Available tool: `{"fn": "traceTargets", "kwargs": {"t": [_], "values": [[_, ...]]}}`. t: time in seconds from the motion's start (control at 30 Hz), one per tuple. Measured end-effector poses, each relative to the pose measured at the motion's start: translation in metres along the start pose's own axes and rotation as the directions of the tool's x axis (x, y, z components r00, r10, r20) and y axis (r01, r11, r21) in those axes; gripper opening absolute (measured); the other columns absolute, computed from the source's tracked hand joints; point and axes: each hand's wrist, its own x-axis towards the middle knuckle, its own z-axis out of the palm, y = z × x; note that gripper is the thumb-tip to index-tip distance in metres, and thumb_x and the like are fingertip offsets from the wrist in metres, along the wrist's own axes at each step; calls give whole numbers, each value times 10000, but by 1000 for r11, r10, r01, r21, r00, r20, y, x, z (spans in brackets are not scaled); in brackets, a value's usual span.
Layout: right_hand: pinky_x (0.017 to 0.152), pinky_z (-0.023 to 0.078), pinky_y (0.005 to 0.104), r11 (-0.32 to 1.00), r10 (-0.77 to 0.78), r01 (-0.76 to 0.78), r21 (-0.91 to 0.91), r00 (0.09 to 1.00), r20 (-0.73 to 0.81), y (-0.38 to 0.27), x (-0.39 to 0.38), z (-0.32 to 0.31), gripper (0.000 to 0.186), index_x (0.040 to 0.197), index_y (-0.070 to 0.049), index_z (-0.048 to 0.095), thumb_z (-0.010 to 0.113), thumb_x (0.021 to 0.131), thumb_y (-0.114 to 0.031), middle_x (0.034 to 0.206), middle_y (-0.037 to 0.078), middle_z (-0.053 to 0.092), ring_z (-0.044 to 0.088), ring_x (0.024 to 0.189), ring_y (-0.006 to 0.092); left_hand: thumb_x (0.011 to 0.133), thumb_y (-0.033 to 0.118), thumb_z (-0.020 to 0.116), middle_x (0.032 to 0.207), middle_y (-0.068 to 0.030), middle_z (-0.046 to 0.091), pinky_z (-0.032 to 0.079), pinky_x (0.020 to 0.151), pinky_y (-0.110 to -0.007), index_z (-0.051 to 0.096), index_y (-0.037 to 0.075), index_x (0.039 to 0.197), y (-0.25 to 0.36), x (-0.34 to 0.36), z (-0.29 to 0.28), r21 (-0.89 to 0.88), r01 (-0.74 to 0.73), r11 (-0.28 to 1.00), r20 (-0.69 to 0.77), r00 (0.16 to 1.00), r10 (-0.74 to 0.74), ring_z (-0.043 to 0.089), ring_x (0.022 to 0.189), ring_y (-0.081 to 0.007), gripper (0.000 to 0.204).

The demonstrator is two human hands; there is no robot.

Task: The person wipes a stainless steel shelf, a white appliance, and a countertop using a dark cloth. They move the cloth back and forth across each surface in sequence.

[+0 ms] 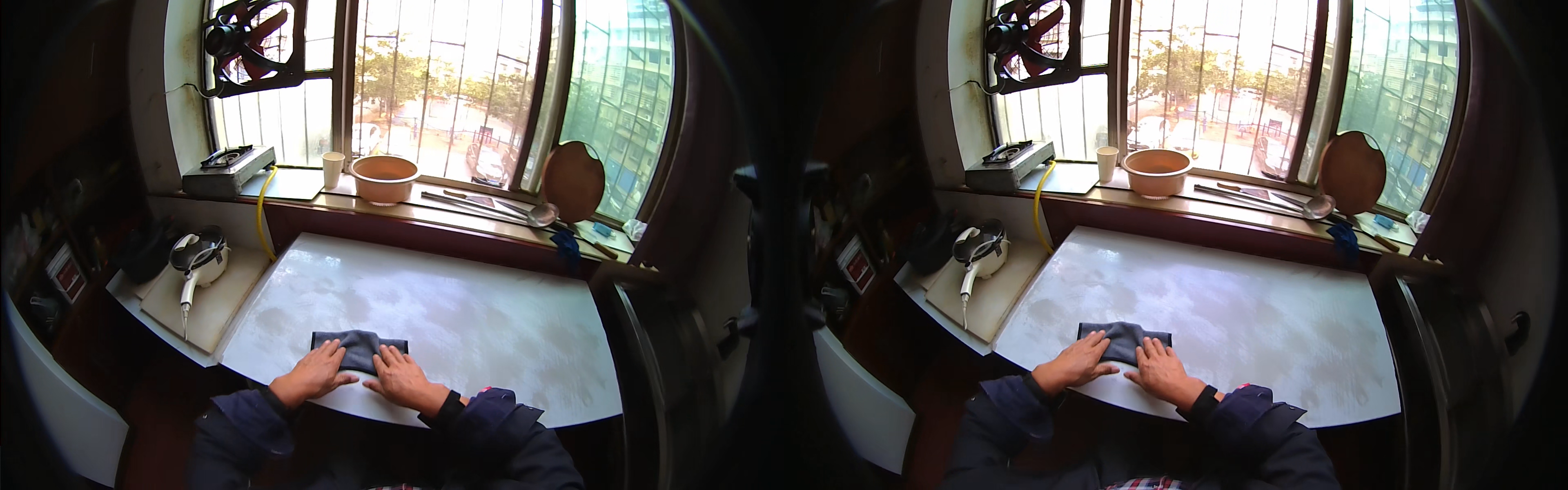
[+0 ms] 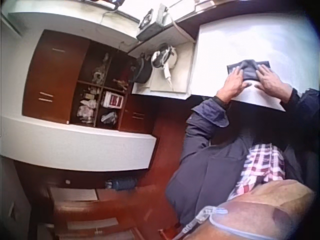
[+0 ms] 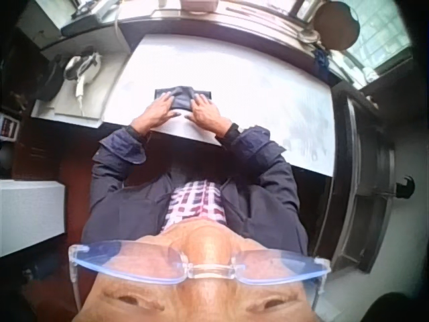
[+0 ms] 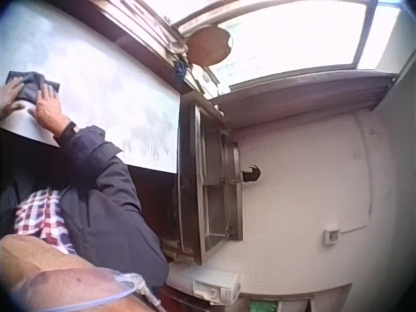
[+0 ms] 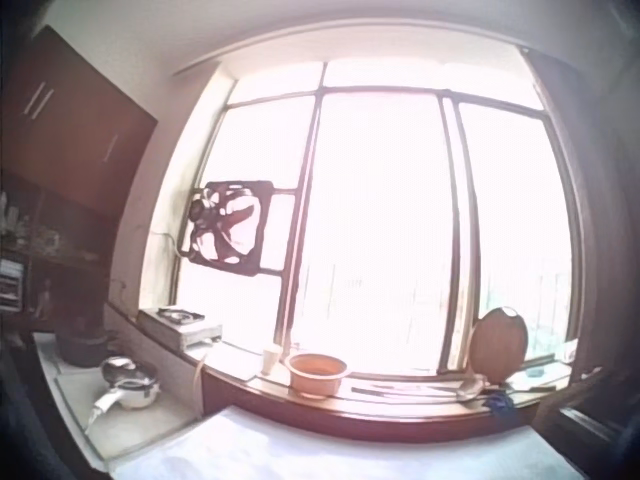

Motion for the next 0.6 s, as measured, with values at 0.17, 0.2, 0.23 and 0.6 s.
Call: {"fn": "traceTargets", "kwargs": {"t": [0.17,0.2,0.23,0.6], "values": [[1125,456,501,998,62,-62,-7,997,-40,48,77,10,707,1398,55,586,629,1006,-532,1512,304,528,519,1400,432,985,602,646,1377,-341,555,462,1106,-500,601,-105,1282,-48,85,-9,33,-22,999,-52,998,24,527,1295,-483,768],[1118,459,498,996,84,-84,5,996,-39,59,91,11,694,1389,46,591,630,1003,-530,1515,289,530,519,1402,425,987,606,642,1393,-343,554,457,1115,-500,604,-108,1293,-56,104,-10,-19,7,1000,-22,1000,-7,521,1313,-483,778],[1115,460,501,995,101,-101,12,994,-33,70,104,12,670,1386,37,594,621,1011,-517,1520,271,532,507,1415,417,989,610,638,1409,-345,552,453,1125,-499,606,-111,1303,-65,122,-11,-32,22,999,-11,1000,-22,515,1331,-484,788],[1133,430,530,983,181,-176,58,978,-100,148,181,15,588,1372,7,617,584,1042,-479,1523,263,538,492,1430,406,999,642,600,1500,-361,513,427,1161,-504,640,-91,1294,-105,232,-15,-133,92,987,-29,995,-97,475,1415,-489,792]]}}
